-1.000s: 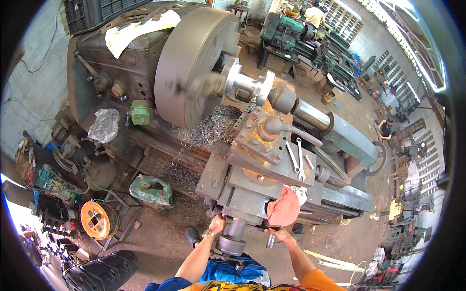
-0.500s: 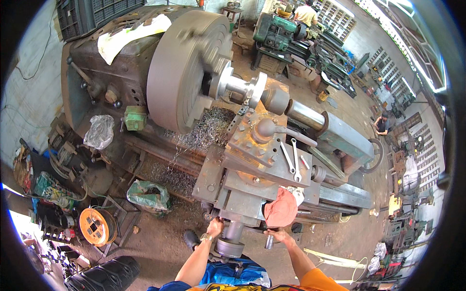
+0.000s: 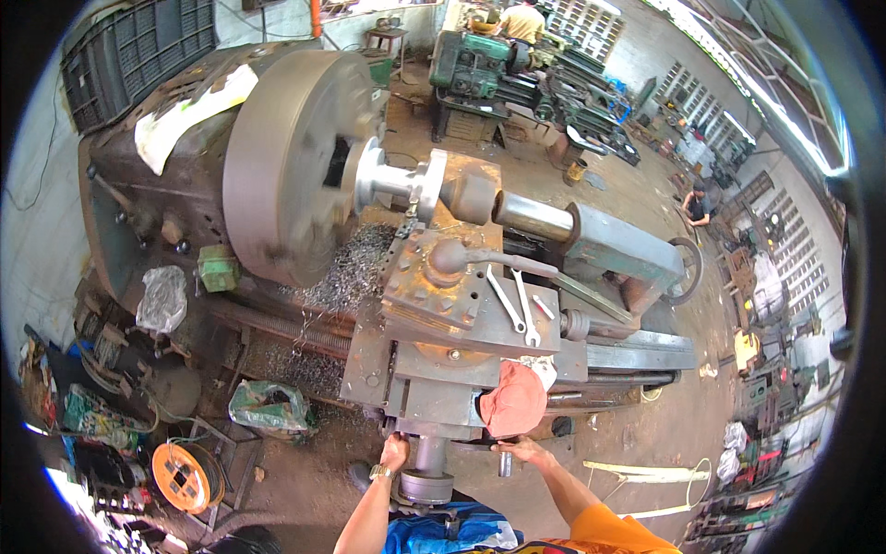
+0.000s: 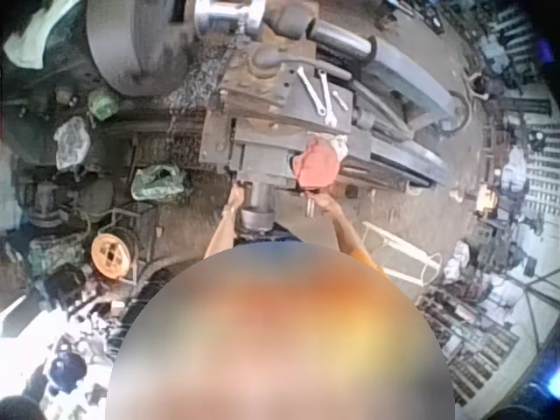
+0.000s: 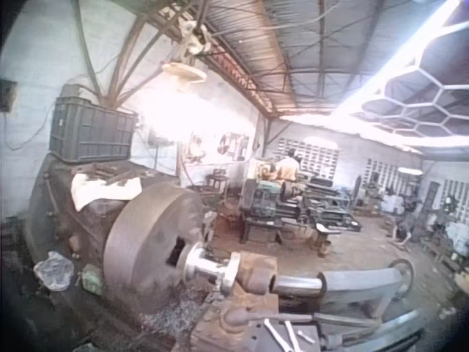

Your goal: The person operates a metal lathe, using both hands to turn the carriage and cross-slide handwheels to advance the cutting tool against a rotating workpiece. Metal shavings are produced as the tool cuts the workpiece. The person briefly wipes the lathe bed with a cloth before resuming control of the handwheels.

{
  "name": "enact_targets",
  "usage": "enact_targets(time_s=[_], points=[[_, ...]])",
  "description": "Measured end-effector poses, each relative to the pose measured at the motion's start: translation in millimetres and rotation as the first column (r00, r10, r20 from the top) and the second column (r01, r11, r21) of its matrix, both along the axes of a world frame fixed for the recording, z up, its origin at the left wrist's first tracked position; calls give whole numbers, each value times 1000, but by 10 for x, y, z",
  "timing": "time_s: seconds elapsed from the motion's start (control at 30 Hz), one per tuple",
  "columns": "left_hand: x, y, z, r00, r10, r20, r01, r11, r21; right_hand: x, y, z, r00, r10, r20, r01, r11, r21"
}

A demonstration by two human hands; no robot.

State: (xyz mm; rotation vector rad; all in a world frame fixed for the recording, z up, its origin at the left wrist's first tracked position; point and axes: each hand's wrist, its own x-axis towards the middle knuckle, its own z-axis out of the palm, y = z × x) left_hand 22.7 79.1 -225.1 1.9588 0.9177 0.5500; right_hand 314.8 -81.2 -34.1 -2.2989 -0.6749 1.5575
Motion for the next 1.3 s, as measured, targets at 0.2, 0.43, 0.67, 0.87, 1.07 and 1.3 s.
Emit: enact_targets(time_s=[0.2,0.43,0.67,0.87,1.07,1.3], points=[[6,-27,144,990,142,11,-137,971,-198,49,-61,-148,1000,-19,2,19,1000,-23],[-18,-59,-270,989,88,-121,-80,994,71,90,-145,-314,995,-78,-70,84,992,94],[-1,-86,-185,995,61,-82,-60,998,18,137,-114,-440,997,80,21,-81,992,98],[-19,-121,-160,994,0,-110,29,963,268,142,-192,-629,995,44,90,-56,990,132],[-17,-41,-180,1000,-10,4,9,991,135,152,-165,-573,999,39,23,-40,997,69],[28,-30,-63,993,27,-116,1,971,239,143,-130,-520,999,35,22,-35,999,7]])
